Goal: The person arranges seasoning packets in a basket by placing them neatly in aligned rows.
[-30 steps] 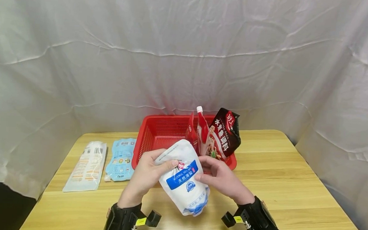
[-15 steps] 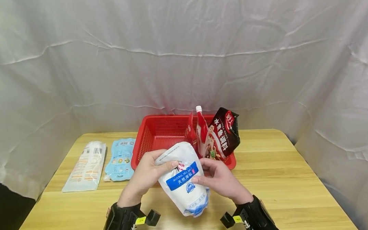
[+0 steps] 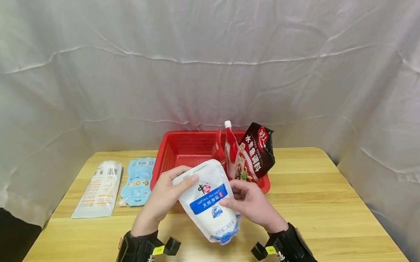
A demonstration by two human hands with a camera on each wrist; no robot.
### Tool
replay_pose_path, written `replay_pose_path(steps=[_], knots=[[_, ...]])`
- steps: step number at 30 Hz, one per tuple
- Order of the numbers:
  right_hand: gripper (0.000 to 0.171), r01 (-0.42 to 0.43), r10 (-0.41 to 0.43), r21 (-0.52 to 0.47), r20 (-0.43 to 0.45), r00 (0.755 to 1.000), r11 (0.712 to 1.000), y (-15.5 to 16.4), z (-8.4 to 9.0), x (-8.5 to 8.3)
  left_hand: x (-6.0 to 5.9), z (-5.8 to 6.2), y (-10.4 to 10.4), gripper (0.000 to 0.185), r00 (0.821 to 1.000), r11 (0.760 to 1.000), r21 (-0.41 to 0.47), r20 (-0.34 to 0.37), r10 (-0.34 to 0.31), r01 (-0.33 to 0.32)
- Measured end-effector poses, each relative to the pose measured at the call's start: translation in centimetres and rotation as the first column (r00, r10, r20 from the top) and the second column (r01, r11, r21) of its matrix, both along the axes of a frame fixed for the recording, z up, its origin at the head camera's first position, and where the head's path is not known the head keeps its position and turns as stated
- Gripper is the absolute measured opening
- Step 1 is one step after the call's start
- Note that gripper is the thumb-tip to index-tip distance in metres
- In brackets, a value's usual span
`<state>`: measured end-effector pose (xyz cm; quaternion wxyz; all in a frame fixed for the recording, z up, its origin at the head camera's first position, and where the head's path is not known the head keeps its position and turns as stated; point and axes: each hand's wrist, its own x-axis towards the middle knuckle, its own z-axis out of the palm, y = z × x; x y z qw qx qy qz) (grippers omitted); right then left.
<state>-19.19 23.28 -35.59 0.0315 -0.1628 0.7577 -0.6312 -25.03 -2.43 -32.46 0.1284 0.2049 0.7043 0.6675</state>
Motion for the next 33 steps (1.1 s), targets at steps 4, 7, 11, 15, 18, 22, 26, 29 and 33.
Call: replay_pose_path(steps=[4,7,11,15,18,22,26,29,33], knots=[[0.036,0.072,-0.071,-0.016,0.019,0.997,0.997,-0.1,0.0,0.0,0.0,-0.1,0.1,0.033,1.000,1.000,0.029,0.017,0.008,-0.009],[0.036,0.141,-0.140,-0.048,0.034,0.990,0.989,-0.2,0.0,0.0,0.0,-0.2,0.2,0.041,1.000,0.999,0.048,0.023,-0.012,0.011],[0.036,0.220,-0.218,-0.122,0.031,0.976,0.968,-0.3,-0.1,-0.1,0.2,-0.2,0.5,0.050,0.999,0.999,0.042,0.027,-0.025,0.024],[0.041,0.266,-0.264,-0.210,0.038,0.964,0.941,-0.4,-0.1,-0.1,0.3,-0.2,0.8,0.051,0.999,0.999,0.020,0.020,-0.032,0.032],[0.048,0.286,-0.284,-0.256,0.043,0.958,0.923,-0.5,-0.1,0.0,0.3,-0.3,1.1,0.050,0.999,0.999,-0.024,-0.014,-0.044,0.043],[0.053,0.314,-0.310,-0.292,0.058,0.949,0.903,-0.7,-0.1,0.0,0.2,-0.6,1.3,0.050,0.996,0.992,-0.112,-0.073,-0.060,0.052],[0.051,0.337,-0.327,-0.350,0.090,0.941,0.874,-1.2,-0.2,0.0,0.2,-0.8,1.6,0.053,0.993,0.982,-0.178,-0.088,-0.080,0.063],[0.050,0.341,-0.328,-0.403,0.105,0.939,0.849,-1.5,-0.3,0.0,0.3,-1.0,1.9,0.054,0.990,0.976,-0.199,-0.081,-0.111,0.093],[0.048,0.345,-0.330,-0.438,0.112,0.937,0.830,-1.8,-0.4,-0.1,0.3,-1.2,2.0,0.053,0.986,0.970,-0.211,-0.088,-0.140,0.119]])
